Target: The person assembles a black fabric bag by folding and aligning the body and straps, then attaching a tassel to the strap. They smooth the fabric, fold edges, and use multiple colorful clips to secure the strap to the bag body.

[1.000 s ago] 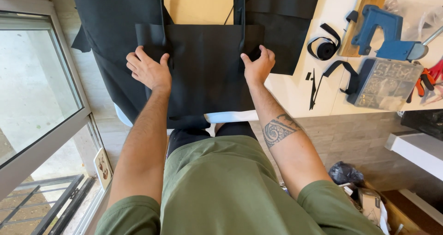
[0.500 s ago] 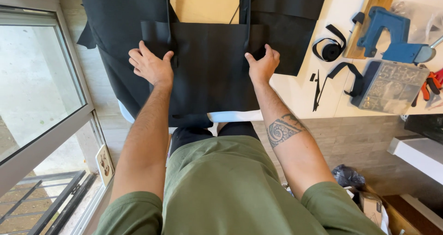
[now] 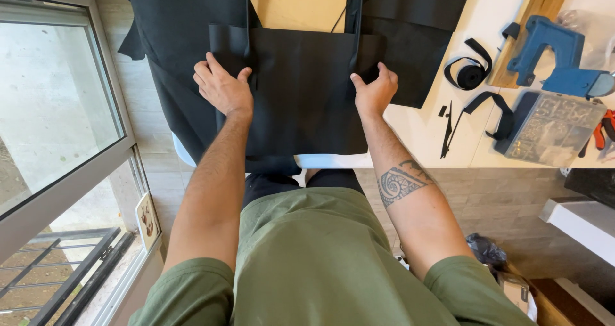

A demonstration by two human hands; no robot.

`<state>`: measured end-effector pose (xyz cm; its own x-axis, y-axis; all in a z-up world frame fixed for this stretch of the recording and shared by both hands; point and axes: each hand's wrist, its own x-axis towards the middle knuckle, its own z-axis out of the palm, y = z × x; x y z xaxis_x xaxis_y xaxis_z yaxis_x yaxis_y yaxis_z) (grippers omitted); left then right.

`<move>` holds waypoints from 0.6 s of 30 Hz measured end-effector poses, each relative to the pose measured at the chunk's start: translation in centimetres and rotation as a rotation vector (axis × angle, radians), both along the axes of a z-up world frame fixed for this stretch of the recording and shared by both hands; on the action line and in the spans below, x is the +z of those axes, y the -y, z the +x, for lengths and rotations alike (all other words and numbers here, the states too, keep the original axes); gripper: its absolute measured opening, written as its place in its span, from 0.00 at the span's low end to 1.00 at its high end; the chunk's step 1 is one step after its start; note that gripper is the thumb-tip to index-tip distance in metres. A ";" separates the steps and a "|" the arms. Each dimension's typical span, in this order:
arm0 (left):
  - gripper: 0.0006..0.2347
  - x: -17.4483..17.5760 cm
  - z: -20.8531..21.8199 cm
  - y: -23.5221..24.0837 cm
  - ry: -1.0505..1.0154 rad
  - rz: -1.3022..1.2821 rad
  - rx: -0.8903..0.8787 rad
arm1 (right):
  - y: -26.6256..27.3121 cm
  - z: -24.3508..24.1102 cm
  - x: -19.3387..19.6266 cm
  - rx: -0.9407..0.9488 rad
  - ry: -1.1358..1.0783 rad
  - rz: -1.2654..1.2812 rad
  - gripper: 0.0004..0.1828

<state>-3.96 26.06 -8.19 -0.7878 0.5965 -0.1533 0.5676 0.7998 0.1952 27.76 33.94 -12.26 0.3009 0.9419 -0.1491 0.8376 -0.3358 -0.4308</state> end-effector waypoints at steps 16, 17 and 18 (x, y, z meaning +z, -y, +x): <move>0.39 2.2 -2.1 -1.2 -0.036 -0.308 -0.298 | 0.5 -1.6 4.2 0.138 -0.009 -0.081 0.35; 0.39 2.2 -2.1 -1.3 -0.009 -0.308 -0.297 | 0.5 -1.7 4.3 0.167 0.025 -0.086 0.31; 0.39 2.3 -2.1 -1.2 0.019 -0.310 -0.296 | 0.7 -1.7 4.4 0.195 0.059 -0.094 0.28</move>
<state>-6.09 27.26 -5.88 -0.5848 0.7199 -0.3737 0.7802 0.6253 -0.0164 26.05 33.19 -7.81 0.1248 0.9660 -0.2266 0.9135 -0.2010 -0.3537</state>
